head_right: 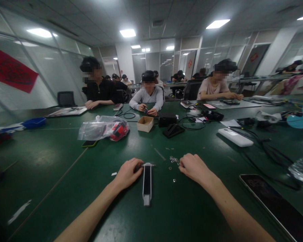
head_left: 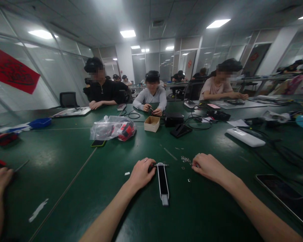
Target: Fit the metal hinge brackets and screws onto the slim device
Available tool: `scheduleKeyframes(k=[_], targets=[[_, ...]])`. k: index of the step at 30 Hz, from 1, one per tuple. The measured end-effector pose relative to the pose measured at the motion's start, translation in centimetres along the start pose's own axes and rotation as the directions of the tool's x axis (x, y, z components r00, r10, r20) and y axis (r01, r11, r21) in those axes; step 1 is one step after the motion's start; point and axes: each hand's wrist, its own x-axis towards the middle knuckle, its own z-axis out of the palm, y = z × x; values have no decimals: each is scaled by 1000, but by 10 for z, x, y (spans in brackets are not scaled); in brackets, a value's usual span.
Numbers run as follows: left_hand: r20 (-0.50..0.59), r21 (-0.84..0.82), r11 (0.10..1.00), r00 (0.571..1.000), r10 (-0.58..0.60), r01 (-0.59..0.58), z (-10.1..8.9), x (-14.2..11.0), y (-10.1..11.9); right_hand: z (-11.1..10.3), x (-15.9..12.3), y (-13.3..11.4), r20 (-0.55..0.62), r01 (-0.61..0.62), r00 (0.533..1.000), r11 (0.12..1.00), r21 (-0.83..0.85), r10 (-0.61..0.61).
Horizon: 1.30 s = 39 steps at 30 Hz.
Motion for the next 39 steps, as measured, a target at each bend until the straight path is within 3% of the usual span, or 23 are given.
scheduleKeyframes(k=[7,12,20,23,26,31,34,39], targets=[[13,14,1000,1000,-18,18,0,-1,1,-2,-1,-16,-8,-56,998,994,-91,56],[24,18,1000,1000,-19,18,-1,-1,1,0,-2,-26,-76,-74,995,979,-188,60],[-50,12,1000,999,-15,16,-3,-2,4,4,0,-23,-134,-95,988,987,-133,77],[-159,16,1000,987,-2,5,-8,-3,7,5,0,-33,-227,-27,974,999,-41,17],[-260,15,998,964,59,-57,-14,-6,14,8,-2,-52,-339,134,937,981,141,-79],[-271,68,948,908,319,-312,-11,-10,29,19,-9,-86,-446,348,884,834,429,-140],[-273,112,909,868,416,-401,-4,-11,32,25,-11,-95,-439,367,891,755,544,-117],[-268,162,907,867,419,-389,1,-9,29,30,-7,-94,-364,282,931,702,654,-35]])
